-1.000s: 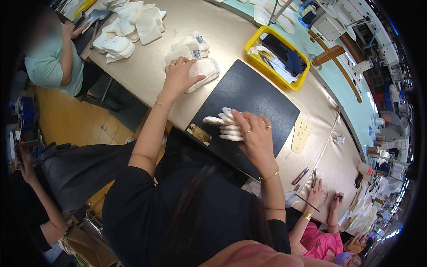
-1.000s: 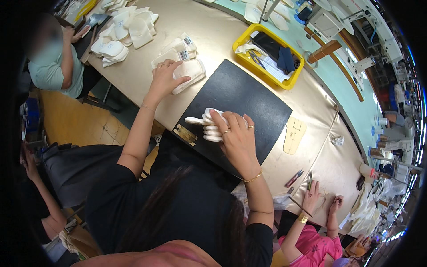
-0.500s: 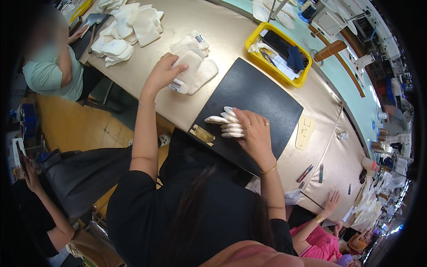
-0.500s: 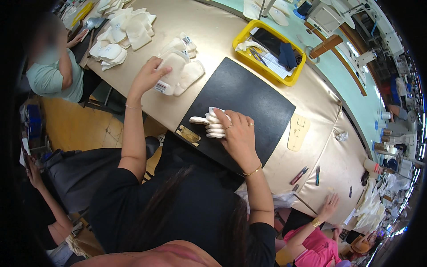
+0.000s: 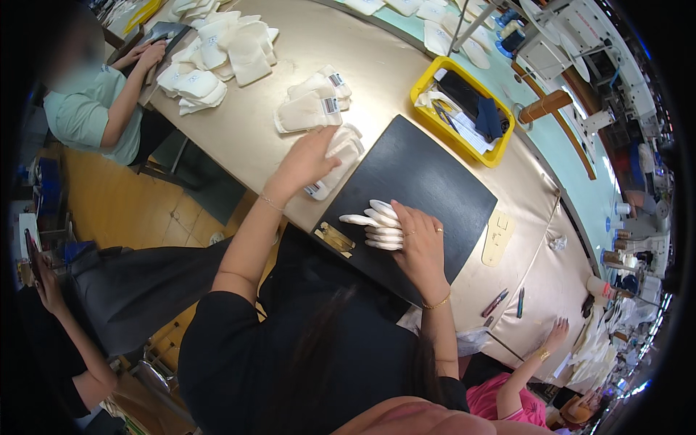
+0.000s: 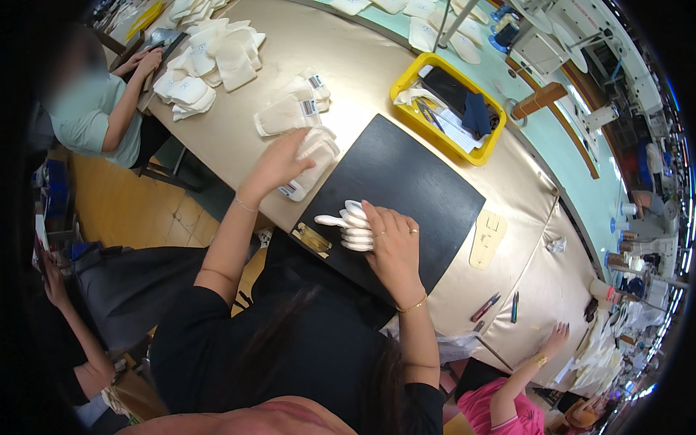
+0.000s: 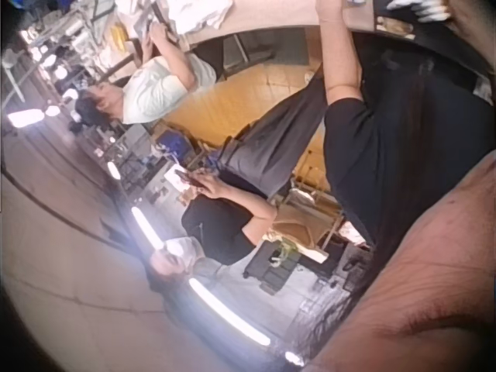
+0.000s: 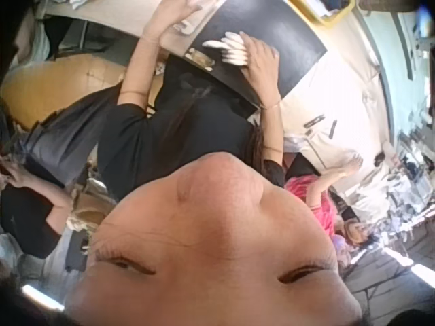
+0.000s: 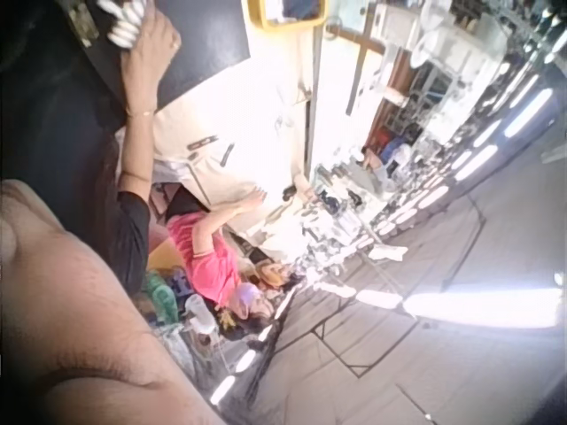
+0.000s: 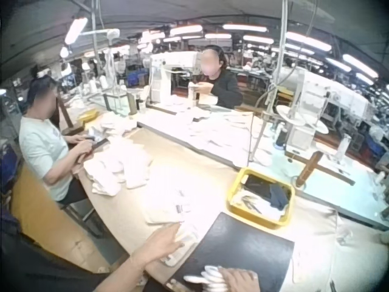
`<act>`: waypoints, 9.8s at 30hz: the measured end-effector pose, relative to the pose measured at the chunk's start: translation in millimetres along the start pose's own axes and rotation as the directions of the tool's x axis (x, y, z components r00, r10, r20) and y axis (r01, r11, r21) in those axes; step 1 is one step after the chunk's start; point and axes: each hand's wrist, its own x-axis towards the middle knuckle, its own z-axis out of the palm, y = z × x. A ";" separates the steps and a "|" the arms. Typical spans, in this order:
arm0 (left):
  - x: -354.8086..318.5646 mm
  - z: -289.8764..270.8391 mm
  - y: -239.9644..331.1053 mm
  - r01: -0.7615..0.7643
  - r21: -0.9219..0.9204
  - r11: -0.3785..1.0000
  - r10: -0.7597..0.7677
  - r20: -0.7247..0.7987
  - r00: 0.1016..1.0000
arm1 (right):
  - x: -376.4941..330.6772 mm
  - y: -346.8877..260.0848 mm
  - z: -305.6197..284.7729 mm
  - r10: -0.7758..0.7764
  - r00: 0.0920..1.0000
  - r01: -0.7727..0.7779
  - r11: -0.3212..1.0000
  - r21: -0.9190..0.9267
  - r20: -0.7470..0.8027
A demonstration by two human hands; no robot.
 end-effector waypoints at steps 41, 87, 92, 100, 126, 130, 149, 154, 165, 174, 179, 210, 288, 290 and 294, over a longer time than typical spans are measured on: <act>138.0 -41.3 -118.9 0.023 0.036 0.999 -0.031 0.246 0.969 | 35.5 -9.0 -33.0 -0.212 0.965 0.219 0.975 -0.032 0.153; -112.5 152.9 199.5 0.140 -0.937 0.321 0.562 0.308 0.768 | -235.1 2.2 -31.8 0.599 0.791 0.211 -0.076 0.975 -0.124; -164.0 191.8 250.3 -0.451 -0.635 0.628 0.770 0.419 0.482 | -371.7 -11.4 -36.2 0.917 0.202 0.539 0.190 0.821 -0.344; -248.9 309.0 248.5 -0.992 -0.129 -0.014 0.442 0.889 -0.121 | -437.9 -21.0 34.4 0.933 -0.316 0.582 0.336 0.741 -0.175; -237.6 217.1 275.8 -0.830 -0.553 -0.065 0.740 0.532 -0.412 | -446.8 20.4 72.4 0.951 0.306 -0.840 0.256 0.479 0.030; -218.5 204.5 278.7 -0.818 -0.576 0.003 0.745 0.547 -0.382 | -434.8 58.2 32.2 0.724 -0.063 -0.898 0.260 0.356 -0.687; -167.9 128.5 339.5 -0.716 -0.698 -0.026 0.913 0.275 -0.302 | -378.4 83.9 -114.1 0.664 -0.082 -0.722 0.474 0.503 -0.743; -170.2 92.9 347.7 -0.624 -0.770 -0.136 0.921 0.134 -0.366 | -383.0 59.0 -159.0 0.580 -0.090 -0.696 0.545 0.467 -0.810; -170.4 103.2 339.6 -0.738 -0.661 -0.135 0.957 0.106 -0.269 | -354.7 -68.6 -141.4 0.614 0.609 -0.474 0.789 0.390 -0.502; -168.5 118.5 323.7 -0.677 -0.734 -0.050 0.968 0.131 -0.213 | -334.6 -92.1 -135.8 0.524 0.581 -0.515 0.829 0.218 -0.623; -161.8 130.2 323.2 -0.697 -0.713 -0.068 0.995 0.001 -0.097 | -371.0 -128.0 -117.4 0.785 0.430 -0.891 0.448 -0.071 -0.447; -159.4 99.4 331.2 -0.637 -0.762 -0.116 0.993 -0.108 -0.052 | -263.3 -92.6 -68.4 0.687 0.262 -0.250 0.727 0.640 -0.678; -143.1 218.4 276.1 -0.252 -0.964 0.084 0.996 0.092 -0.022 | -196.7 -33.4 -205.6 0.339 0.936 -0.350 0.920 -0.178 -0.092; -129.4 199.4 291.1 -0.139 -0.955 0.260 0.964 0.265 -0.014 | -213.2 -32.3 -214.5 0.382 0.894 -0.425 0.889 -0.170 -0.234; -108.1 171.1 324.2 -0.283 -0.881 0.379 0.811 0.464 -0.357 | -243.6 -34.6 -203.3 0.582 0.806 -0.573 0.813 0.103 -0.109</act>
